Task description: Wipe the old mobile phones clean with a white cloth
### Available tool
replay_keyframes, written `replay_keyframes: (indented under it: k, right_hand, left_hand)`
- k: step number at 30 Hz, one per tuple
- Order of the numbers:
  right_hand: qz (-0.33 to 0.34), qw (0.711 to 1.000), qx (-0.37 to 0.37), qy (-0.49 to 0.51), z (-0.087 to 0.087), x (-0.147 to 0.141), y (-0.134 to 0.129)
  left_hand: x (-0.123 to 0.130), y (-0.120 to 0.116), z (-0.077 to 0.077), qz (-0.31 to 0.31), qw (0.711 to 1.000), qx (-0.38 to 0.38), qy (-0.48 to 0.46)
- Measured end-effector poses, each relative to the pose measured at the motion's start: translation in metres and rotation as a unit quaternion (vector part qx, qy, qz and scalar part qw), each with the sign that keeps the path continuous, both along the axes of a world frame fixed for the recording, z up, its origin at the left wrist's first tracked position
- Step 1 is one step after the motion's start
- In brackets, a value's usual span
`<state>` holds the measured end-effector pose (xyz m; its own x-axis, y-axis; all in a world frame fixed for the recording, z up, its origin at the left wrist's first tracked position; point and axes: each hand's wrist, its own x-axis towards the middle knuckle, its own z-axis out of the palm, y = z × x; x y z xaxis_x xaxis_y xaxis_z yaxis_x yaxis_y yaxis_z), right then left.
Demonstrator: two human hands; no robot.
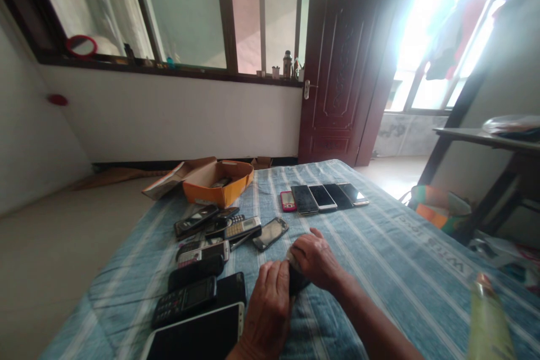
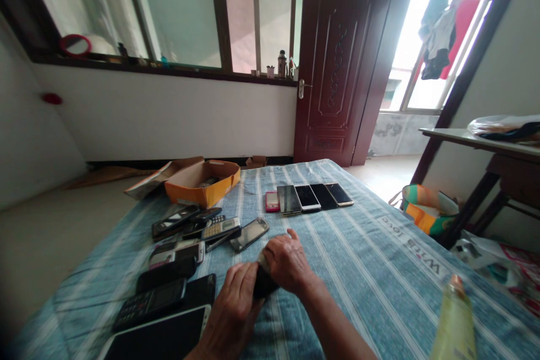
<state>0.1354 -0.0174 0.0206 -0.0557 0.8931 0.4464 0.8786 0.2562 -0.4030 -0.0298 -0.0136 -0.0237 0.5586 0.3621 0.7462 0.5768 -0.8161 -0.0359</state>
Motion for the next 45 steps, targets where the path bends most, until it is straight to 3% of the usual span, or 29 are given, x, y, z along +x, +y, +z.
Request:
replay_keyframes:
  k: [9, 16, 21, 28, 45]
  right_hand:
    - [-0.052, 0.999, 0.003, -0.001, -0.006, 0.018, 0.006]
    - [-0.056, 0.998, 0.022, -0.007, -0.008, 0.018, 0.007]
    - [-0.045, 0.998, 0.03, -0.016, -0.01, 0.011, 0.005]
    - [-0.005, 0.999, 0.029, -0.032, -0.007, -0.007, -0.001]
    - [0.004, 0.995, 0.096, 0.011, -0.02, -0.007, 0.005]
  left_hand:
    - [0.0, -0.001, -0.002, 0.027, 0.999, 0.026, 0.023]
    - [-0.001, 0.001, -0.007, 0.022, 0.999, 0.018, 0.02]
    - [-0.001, 0.002, -0.009, 0.023, 1.0, 0.006, 0.013]
    - [-0.001, -0.001, 0.0, 0.004, 1.0, -0.001, 0.015]
    - [0.001, -0.001, 0.0, 0.01, 1.0, 0.01, 0.019]
